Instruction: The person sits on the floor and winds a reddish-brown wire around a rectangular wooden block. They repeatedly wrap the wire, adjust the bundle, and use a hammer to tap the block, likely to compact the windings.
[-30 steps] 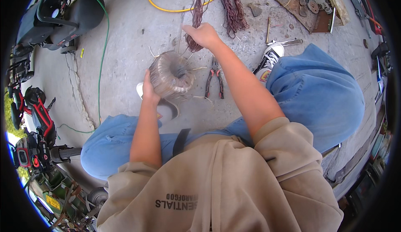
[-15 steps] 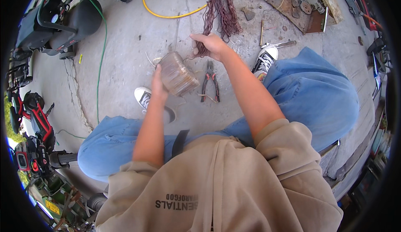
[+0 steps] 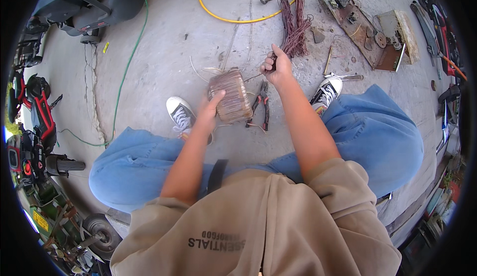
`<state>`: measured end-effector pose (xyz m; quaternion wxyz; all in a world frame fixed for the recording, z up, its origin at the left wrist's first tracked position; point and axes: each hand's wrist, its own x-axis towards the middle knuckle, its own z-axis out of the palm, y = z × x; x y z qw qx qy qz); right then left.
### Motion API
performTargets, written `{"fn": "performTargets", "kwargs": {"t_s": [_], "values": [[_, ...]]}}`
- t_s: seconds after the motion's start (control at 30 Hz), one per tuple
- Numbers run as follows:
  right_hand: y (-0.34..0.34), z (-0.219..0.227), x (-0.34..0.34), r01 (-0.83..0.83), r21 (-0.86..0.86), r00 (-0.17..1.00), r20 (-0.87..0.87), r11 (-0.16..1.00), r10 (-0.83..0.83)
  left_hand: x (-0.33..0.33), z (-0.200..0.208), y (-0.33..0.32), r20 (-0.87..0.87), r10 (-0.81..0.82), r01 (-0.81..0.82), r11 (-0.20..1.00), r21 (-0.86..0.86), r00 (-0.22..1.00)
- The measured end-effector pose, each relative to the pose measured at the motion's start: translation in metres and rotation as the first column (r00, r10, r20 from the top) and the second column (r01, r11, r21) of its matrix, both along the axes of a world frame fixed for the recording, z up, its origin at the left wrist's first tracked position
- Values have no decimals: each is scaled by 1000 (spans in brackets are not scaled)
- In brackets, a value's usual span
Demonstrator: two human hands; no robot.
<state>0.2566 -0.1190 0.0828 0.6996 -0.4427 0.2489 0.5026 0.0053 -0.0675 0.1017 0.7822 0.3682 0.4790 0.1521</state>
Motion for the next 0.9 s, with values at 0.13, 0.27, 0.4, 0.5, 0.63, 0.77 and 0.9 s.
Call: {"fn": "performTargets", "kwargs": {"t_s": [0.13, 0.27, 0.4, 0.5, 0.63, 0.77, 0.9], "values": [[20, 33, 3, 117, 70, 970, -222, 991, -99, 15, -3, 1, -34, -172, 175, 950, 260, 985], [36, 74, -1, 155, 159, 954, -281, 975, -106, 31, -1, 7, 115, -207, 144, 902, 406, 972], [35, 77, 6, 105, 189, 989, -124, 976, -82, 39, -6, 27, 116, -276, 186, 850, 493, 954], [28, 63, 8, 18, 182, 999, 32, 983, -25, 35, -10, 41, 34, -277, 231, 856, 462, 960], [16, 44, 9, -51, -4, 957, 287, 999, 50, 20, -2, 45, 61, -224, 197, 935, 296, 973], [-5, 4, 1, 4, -202, 896, 436, 979, 86, 6, -16, 48, 37, -147, 138, 972, 191, 988], [-19, -24, -10, 125, -255, 936, 351, 959, -29, 12, -17, 43, -75, -36, 43, 994, 98, 997]]}}
